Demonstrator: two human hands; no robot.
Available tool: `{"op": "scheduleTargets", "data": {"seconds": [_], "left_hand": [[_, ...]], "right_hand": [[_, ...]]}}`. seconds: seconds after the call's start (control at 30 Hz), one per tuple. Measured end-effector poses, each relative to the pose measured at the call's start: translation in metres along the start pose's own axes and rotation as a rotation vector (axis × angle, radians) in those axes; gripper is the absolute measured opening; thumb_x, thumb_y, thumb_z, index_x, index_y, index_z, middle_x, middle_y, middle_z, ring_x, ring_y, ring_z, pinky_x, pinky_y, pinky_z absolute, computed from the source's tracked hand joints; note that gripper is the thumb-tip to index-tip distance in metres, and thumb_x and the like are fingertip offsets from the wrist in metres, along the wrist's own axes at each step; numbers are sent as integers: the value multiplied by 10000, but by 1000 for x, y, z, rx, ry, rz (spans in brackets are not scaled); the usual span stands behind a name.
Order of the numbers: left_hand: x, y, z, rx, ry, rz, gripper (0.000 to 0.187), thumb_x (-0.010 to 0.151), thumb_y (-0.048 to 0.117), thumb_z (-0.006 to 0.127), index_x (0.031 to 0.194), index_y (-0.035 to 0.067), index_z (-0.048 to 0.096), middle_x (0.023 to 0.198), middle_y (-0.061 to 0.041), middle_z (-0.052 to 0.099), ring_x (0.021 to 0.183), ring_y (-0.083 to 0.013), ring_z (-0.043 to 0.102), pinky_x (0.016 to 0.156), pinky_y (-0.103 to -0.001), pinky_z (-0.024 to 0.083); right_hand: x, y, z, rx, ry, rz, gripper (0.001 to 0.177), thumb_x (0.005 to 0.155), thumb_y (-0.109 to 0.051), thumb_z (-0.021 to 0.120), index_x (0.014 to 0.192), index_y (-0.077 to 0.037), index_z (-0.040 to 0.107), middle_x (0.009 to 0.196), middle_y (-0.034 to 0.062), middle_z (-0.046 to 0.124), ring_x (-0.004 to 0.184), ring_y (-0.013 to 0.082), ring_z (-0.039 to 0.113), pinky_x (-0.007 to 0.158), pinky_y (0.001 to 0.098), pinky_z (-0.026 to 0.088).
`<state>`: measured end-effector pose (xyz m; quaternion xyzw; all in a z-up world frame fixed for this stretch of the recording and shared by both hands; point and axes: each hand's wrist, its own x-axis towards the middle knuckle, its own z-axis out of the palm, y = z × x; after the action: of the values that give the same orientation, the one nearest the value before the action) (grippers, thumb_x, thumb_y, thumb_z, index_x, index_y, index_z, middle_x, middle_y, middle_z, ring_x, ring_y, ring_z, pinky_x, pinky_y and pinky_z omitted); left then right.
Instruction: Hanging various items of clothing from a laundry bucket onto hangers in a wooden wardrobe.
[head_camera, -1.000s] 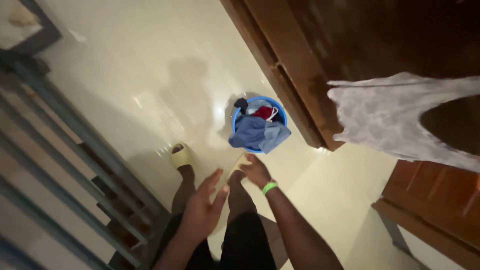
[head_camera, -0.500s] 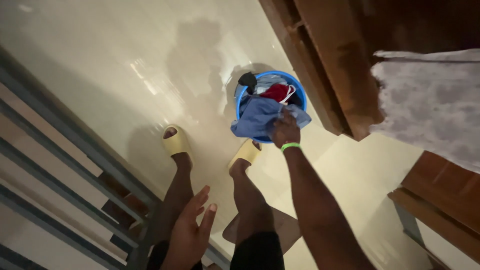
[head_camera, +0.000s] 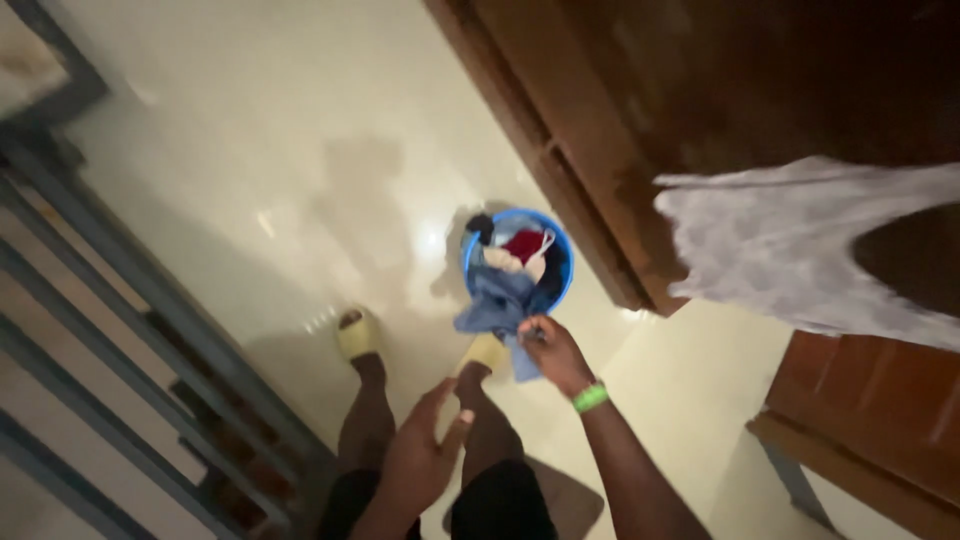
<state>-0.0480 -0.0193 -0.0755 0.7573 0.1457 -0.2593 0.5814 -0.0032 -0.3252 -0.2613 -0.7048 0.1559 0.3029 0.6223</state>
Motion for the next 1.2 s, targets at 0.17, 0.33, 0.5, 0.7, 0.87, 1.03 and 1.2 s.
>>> {"op": "scheduleTargets", "data": {"seconds": [0.17,0.33,0.5,0.7,0.87,1.03,1.2], "left_hand": [[-6,46,-24,87,-27,305,688,867,369,773,1394,-3,535,1379,-279,587,1257,-431,576,1023,-460,466],[1,95,-97,241,-58,445,829,677,234,811,1420,23,511,1343,-276,591,1161,-468,584,956,-481,476],[5,97,-186,331,118,198,279,949,238,619,1195,231,750,1125,-132,735,999,-363,695,875,-452,552],[-2,136,-291,184,316,409,212,1011,290,608,1120,158,732,1056,-72,764,929,-285,753,833,-412,590],[-2,156,-254,251,110,636,671,800,365,821,1362,96,570,1393,-149,587,1295,-326,548,1077,-418,429],[-10,184,-164,222,-59,638,1224,641,519,929,1528,-38,295,1555,-289,367,1462,-426,345,1177,-477,303],[-13,228,-147,146,38,591,1128,763,494,840,1536,-77,249,1584,-294,324,1420,-432,376,1109,-483,369]], "right_hand": [[-112,-223,85,425,131,14,139,973,3,646,1107,-33,630,1039,9,626,950,96,601,847,258,500],[-145,-330,137,651,125,-138,184,974,-2,626,1152,-48,647,997,37,646,917,130,635,852,314,537],[-159,-387,150,780,337,-349,205,978,18,596,1167,-41,648,1064,69,670,995,158,665,927,320,543],[-172,-443,172,851,382,-337,218,962,-37,547,1165,-76,614,1092,58,689,999,178,681,888,355,566],[-177,-463,182,891,252,-376,257,1008,-26,567,1247,-98,628,1139,26,699,1001,132,653,755,276,480],[-181,-506,199,861,160,-490,226,1030,21,546,1221,-75,618,1187,57,697,1069,160,661,820,296,488],[-175,-542,202,865,80,-645,245,1032,48,522,1242,-25,625,1222,132,685,1148,232,660,1047,385,512]]}}
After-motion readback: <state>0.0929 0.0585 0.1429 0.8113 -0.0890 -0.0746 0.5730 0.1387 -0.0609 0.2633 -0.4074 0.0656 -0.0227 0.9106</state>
